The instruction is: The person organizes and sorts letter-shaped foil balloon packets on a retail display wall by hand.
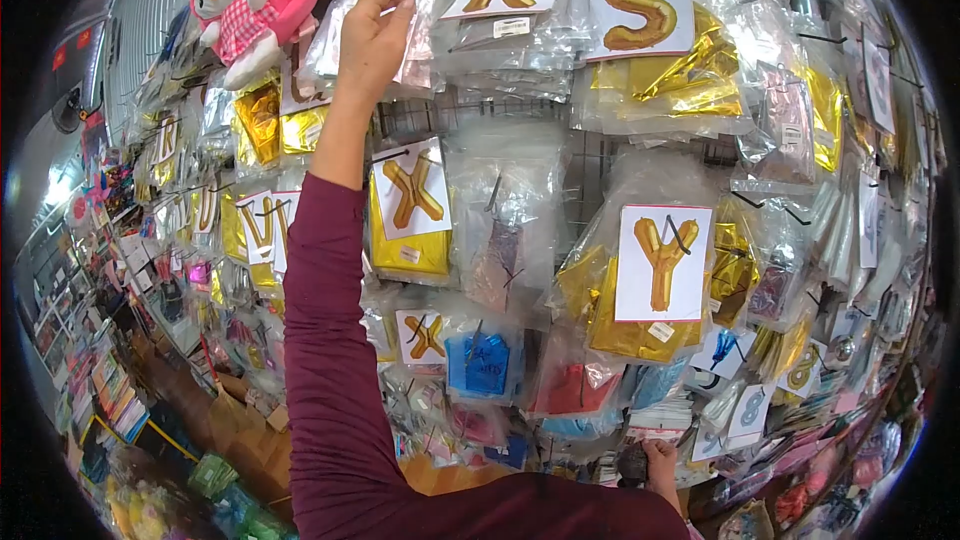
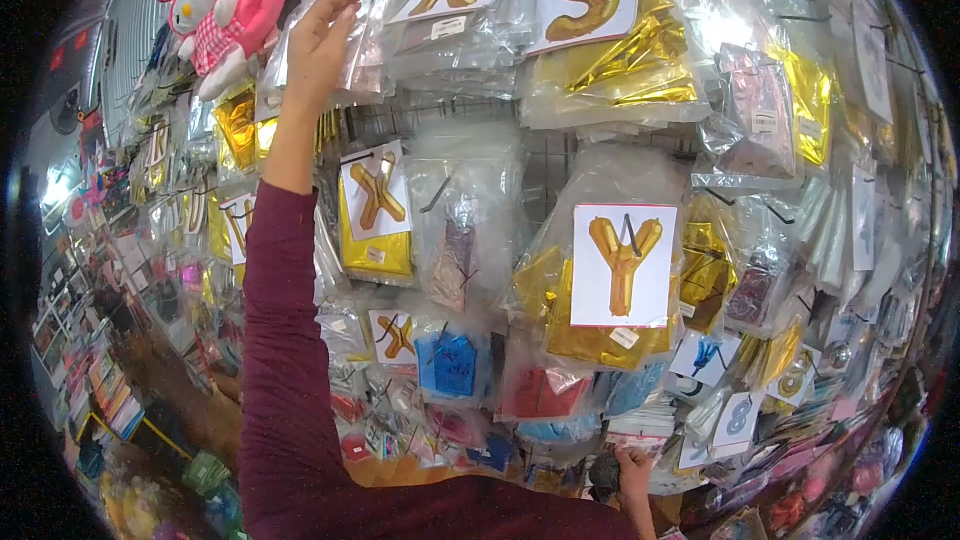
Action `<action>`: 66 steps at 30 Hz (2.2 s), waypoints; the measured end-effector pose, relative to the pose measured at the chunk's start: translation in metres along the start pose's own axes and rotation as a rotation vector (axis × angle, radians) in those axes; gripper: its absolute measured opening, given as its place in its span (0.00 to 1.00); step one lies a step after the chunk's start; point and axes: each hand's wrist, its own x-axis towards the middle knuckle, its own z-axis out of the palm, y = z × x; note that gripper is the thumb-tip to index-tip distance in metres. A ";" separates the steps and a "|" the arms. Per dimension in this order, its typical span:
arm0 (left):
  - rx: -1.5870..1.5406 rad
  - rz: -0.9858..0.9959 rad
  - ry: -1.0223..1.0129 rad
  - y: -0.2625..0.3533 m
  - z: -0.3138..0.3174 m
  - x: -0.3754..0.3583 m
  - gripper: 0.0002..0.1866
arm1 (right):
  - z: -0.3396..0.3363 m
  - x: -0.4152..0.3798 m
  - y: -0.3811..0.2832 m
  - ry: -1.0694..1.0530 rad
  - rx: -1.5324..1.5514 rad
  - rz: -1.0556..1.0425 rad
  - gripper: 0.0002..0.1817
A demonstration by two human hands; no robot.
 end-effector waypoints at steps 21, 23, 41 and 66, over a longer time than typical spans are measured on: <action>0.368 -0.180 -0.286 0.083 0.155 0.089 0.28 | -0.065 0.012 0.034 0.123 -0.012 -0.056 0.08; 0.423 -0.238 -0.291 0.076 0.167 0.100 0.32 | -0.078 0.012 0.033 0.146 -0.002 -0.066 0.08; 0.493 -0.392 -0.004 0.055 0.203 0.116 0.27 | -0.135 0.032 -0.014 0.185 -0.010 -0.051 0.10; -0.367 -0.601 0.409 0.085 0.175 0.040 0.23 | -0.165 0.045 0.016 0.168 -0.120 -0.002 0.09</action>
